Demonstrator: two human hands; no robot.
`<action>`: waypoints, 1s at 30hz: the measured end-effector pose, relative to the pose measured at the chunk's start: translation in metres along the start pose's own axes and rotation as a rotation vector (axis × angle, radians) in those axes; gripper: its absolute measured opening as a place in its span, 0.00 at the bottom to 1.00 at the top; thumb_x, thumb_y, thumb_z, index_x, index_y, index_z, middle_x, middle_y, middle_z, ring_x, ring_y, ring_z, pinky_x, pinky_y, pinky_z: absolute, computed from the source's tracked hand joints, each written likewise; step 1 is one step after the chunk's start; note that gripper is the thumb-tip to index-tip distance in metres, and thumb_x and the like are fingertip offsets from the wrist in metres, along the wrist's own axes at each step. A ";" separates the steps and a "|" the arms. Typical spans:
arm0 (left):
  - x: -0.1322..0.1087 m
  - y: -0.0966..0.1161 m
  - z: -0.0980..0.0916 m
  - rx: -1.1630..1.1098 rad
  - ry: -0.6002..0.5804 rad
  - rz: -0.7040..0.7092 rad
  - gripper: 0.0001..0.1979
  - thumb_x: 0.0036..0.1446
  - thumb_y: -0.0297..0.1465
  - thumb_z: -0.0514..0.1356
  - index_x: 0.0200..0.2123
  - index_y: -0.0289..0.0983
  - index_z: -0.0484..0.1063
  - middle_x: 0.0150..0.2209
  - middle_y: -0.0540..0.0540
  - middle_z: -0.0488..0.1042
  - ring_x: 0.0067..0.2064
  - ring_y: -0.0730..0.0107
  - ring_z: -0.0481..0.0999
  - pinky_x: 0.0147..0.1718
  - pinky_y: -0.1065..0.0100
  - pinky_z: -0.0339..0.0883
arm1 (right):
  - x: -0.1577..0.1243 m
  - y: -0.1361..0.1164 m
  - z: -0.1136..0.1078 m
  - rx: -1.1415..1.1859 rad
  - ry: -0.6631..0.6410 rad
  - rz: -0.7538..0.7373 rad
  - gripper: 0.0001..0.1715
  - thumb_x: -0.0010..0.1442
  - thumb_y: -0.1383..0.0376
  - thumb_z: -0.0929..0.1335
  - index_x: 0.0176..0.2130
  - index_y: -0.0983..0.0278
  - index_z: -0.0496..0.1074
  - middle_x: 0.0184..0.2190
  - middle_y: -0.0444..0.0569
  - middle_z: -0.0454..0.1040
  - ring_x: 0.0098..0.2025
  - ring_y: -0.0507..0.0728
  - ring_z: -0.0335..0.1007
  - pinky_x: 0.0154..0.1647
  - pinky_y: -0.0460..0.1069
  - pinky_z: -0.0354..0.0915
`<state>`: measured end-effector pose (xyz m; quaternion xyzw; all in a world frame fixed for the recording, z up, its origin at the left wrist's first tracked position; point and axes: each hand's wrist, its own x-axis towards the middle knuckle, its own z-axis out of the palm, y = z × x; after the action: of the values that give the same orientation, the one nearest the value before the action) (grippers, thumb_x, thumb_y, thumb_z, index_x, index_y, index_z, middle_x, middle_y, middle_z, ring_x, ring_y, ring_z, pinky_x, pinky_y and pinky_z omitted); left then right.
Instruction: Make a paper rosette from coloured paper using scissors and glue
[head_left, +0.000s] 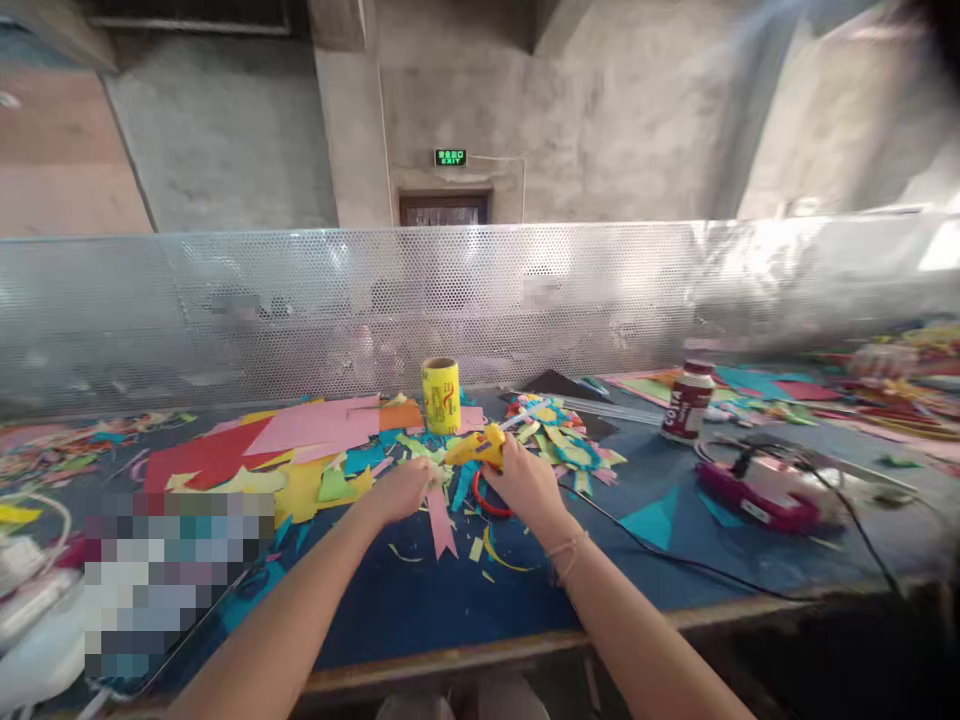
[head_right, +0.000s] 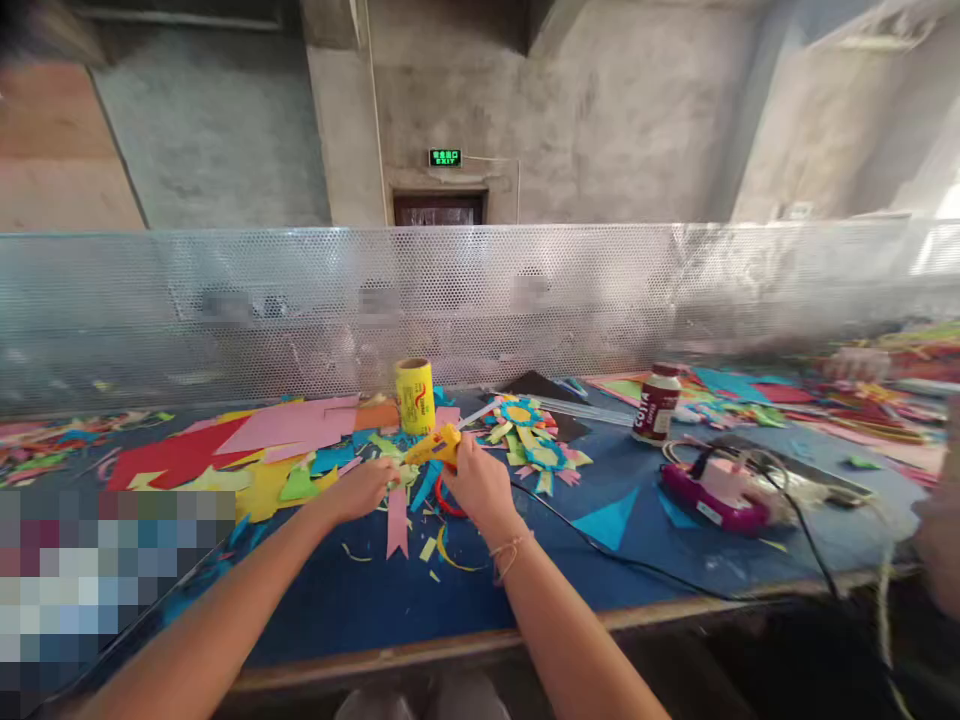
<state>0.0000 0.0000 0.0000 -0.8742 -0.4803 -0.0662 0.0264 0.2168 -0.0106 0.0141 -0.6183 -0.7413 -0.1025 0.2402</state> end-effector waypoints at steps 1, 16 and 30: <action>0.000 0.001 0.000 0.007 -0.003 0.001 0.15 0.54 0.21 0.47 0.37 0.35 0.71 0.41 0.40 0.72 0.42 0.62 0.73 0.40 0.66 0.65 | 0.000 0.000 0.000 0.003 -0.005 0.003 0.20 0.58 0.59 0.63 0.47 0.67 0.64 0.39 0.55 0.76 0.36 0.59 0.74 0.30 0.48 0.59; 0.005 0.000 -0.002 0.082 0.004 0.089 0.13 0.53 0.21 0.50 0.35 0.34 0.73 0.41 0.38 0.73 0.41 0.60 0.74 0.38 0.63 0.67 | 0.010 0.019 0.012 -0.015 0.116 0.184 0.26 0.57 0.54 0.64 0.49 0.69 0.64 0.40 0.57 0.75 0.42 0.61 0.72 0.36 0.49 0.61; 0.001 0.008 -0.009 0.162 -0.036 0.101 0.12 0.53 0.21 0.50 0.37 0.33 0.72 0.41 0.39 0.74 0.44 0.60 0.74 0.41 0.65 0.67 | 0.020 0.022 0.017 -0.010 0.176 0.285 0.26 0.57 0.52 0.63 0.47 0.69 0.64 0.40 0.57 0.74 0.40 0.61 0.72 0.34 0.49 0.60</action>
<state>0.0059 -0.0045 0.0092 -0.8933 -0.4399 -0.0097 0.0917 0.2320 0.0193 0.0058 -0.7071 -0.6217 -0.1248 0.3129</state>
